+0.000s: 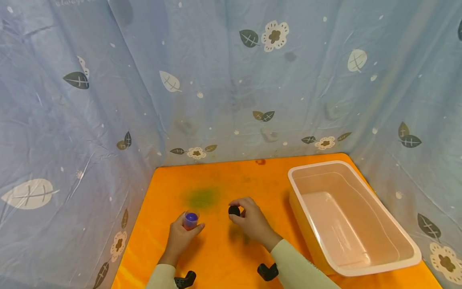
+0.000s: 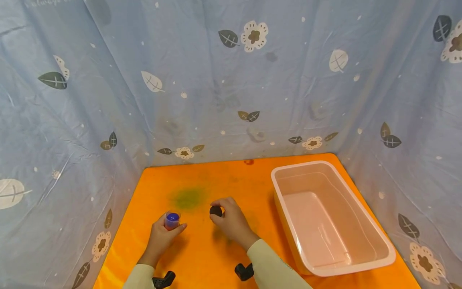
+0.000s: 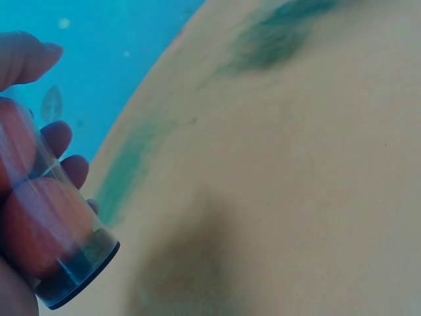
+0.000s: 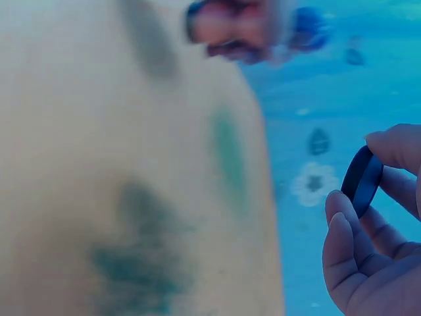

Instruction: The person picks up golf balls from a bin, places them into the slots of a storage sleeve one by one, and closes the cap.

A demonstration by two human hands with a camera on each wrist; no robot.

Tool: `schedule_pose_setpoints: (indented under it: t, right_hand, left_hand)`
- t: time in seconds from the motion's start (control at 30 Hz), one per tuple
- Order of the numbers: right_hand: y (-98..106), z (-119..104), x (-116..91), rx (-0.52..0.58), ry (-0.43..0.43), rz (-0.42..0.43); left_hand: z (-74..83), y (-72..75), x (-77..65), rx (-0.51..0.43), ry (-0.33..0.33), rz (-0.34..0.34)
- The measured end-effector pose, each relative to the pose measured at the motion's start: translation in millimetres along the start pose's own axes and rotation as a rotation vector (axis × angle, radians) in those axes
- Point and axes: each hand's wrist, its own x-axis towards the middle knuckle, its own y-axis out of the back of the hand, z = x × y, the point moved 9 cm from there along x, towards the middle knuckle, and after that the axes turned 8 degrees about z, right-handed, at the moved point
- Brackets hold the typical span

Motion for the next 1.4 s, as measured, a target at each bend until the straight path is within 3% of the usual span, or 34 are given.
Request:
schedule_pose_setpoints:
  t: [0.17,0.33,0.67,0.87,1.17,1.4]
  right_hand:
    - [21,-20,-4,0.042,0.038,0.064]
    - [23,-26,-8,0.055,0.047,0.061]
    - [13,-33,-14,0.254,-0.007,-0.051]
    - [7,-31,-17,0.330,-0.054,-0.125]
    - [5,-32,-19,0.273,-0.039,-0.154]
    - [8,-40,-20,0.065,0.071,-0.143]
  left_hand:
    - [3.0,-4.4,0.8,-0.001,-0.001,-0.017]
    - [12.1,-17.5,-3.0,-0.006,-0.021,-0.052]
    - [47.1,-75.6,-30.1,-0.074,-0.168,-0.268]
    - [57.3,-91.2,-36.0,-0.093,-0.198,-0.328]
    - [64.4,-94.5,-37.6,-0.079,-0.229,-0.353]
    - [62.3,-93.6,-39.1,-0.075,-0.205,-0.368]
